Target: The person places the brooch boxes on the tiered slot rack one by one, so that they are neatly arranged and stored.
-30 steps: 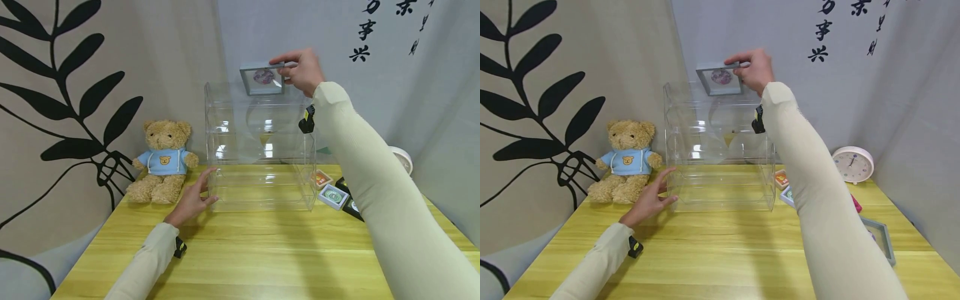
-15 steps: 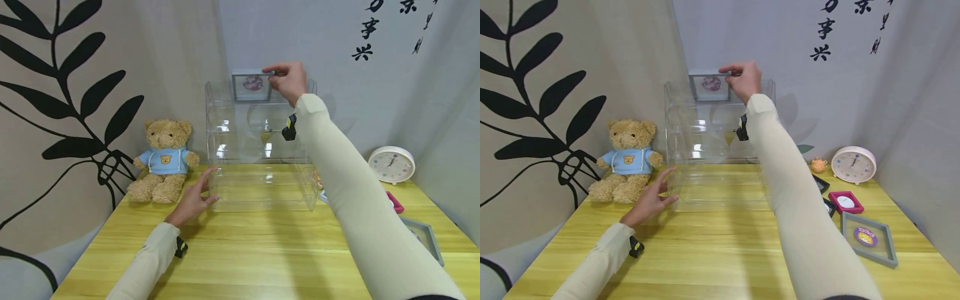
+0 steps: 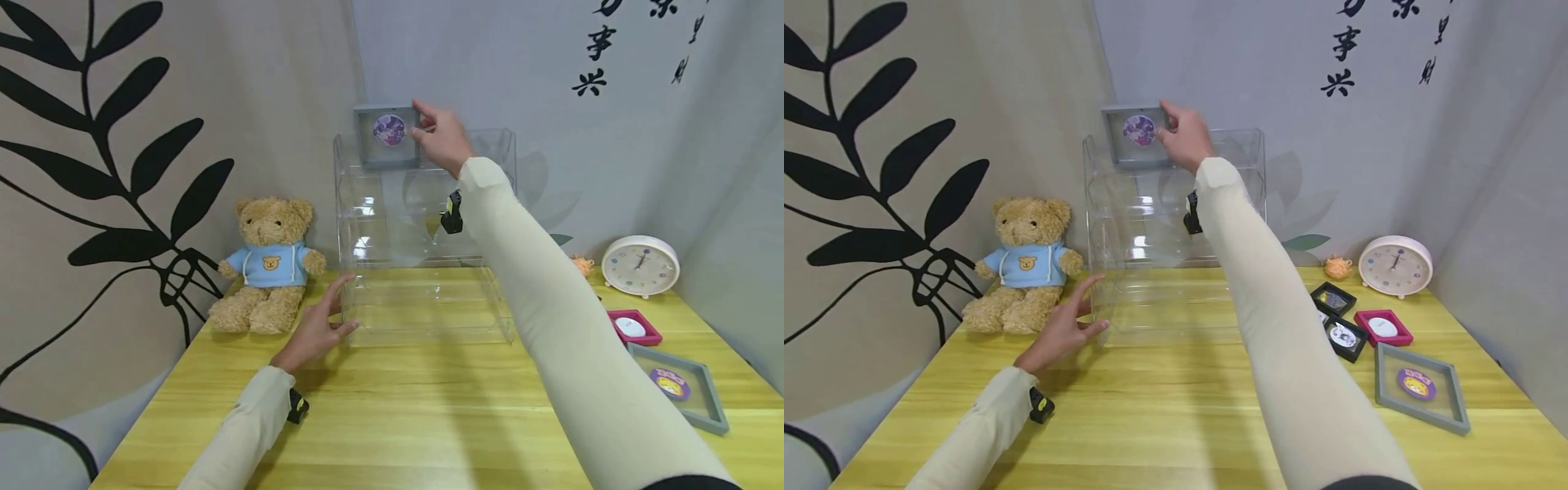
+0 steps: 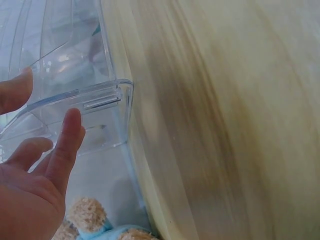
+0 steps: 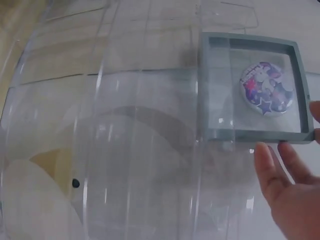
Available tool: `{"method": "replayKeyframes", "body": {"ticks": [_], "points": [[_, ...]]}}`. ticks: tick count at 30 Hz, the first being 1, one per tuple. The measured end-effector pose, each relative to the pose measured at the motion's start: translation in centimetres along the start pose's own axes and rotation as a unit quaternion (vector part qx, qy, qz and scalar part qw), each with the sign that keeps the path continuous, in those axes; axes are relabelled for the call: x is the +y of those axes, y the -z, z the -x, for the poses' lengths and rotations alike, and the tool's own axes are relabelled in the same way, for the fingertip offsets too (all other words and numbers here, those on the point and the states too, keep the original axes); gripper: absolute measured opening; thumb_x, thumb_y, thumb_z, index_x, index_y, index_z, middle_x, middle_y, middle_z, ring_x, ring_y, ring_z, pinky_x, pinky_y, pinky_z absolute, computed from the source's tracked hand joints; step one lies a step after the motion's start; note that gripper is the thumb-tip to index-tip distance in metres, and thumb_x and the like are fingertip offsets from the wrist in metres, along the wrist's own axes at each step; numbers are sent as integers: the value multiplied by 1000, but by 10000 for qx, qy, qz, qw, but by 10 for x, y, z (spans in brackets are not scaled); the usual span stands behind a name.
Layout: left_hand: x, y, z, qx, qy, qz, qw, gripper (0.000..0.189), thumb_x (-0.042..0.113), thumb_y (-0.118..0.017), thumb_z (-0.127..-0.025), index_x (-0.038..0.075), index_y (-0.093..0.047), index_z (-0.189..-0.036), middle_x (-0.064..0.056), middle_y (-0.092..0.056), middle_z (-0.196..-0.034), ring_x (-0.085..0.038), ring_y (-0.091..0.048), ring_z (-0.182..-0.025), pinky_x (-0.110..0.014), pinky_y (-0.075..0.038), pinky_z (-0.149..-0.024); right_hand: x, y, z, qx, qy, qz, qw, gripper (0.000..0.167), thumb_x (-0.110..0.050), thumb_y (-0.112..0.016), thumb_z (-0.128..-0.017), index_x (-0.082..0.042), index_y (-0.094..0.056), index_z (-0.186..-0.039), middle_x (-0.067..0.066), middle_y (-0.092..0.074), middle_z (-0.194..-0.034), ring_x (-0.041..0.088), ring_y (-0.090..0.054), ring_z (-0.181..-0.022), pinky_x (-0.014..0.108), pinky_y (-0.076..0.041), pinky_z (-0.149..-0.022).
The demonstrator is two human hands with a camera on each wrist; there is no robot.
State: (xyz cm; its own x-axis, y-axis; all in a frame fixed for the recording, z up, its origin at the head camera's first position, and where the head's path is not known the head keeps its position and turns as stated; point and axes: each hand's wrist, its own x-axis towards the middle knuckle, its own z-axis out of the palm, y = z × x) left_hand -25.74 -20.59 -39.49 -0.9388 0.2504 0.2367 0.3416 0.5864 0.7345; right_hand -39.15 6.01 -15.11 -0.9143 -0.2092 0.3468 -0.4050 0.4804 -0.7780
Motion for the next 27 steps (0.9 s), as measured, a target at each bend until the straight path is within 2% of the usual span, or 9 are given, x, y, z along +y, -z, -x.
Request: {"method": "replayKeyframes", "body": {"ticks": [7,13,16,20,22,27], "points": [[0,-5,-2,-125,37,178,9998,94,7,-75,-89,53,-23,-152,-31,-42,-153,-49,-56,-129,-42,-65,-84,5,-5,7,-508,-23,222,9985,73,-17,-50,-105,-29,-7,-162,11,-43,-158,22,-45,-144,30,-48,-116],[0,-1,-2,-112,65,23,9999,92,11,-74,-91,56,-21,-152,-33,-47,-148,-48,-59,-126,-45,-66,-84,17,-2,25,-407,64,234,9989,73,-18,-50,-105,-28,-7,-163,11,-38,-161,24,-39,-148,35,-40,-124],[0,1,-2,-69,86,-59,9999,92,12,-74,-91,57,-21,-151,-34,-45,-149,-47,-59,-127,-46,-65,-85,26,8,44,-315,215,246,9990,68,-18,-50,-105,-24,-16,-162,15,-43,-157,27,-42,-144,41,-42,-121],[-1,-1,-3,-92,24,-99,9999,92,12,-74,-91,55,-20,-152,-35,-43,-151,-48,-58,-127,-47,-65,-86,43,33,78,-248,357,511,9977,56,-19,-51,-104,-17,-34,-157,18,-53,-145,30,-50,-135,50,-47,-112],[-2,-1,-3,-98,11,-82,9999,91,12,-73,-92,55,-20,-152,-34,-44,-150,-48,-58,-127,-47,-65,-86,53,45,96,-271,380,678,9966,51,-18,-52,-104,-14,-41,-153,18,-57,-140,31,-55,-129,51,-51,-106],[-2,-1,-3,-102,15,-98,9999,91,12,-73,-92,54,-20,-153,-34,-48,-147,-48,-59,-126,-48,-65,-84,82,73,145,-428,265,998,9937,42,-15,-54,-103,-9,-50,-145,19,-62,-133,32,-59,-122,51,-54,-103]]}}
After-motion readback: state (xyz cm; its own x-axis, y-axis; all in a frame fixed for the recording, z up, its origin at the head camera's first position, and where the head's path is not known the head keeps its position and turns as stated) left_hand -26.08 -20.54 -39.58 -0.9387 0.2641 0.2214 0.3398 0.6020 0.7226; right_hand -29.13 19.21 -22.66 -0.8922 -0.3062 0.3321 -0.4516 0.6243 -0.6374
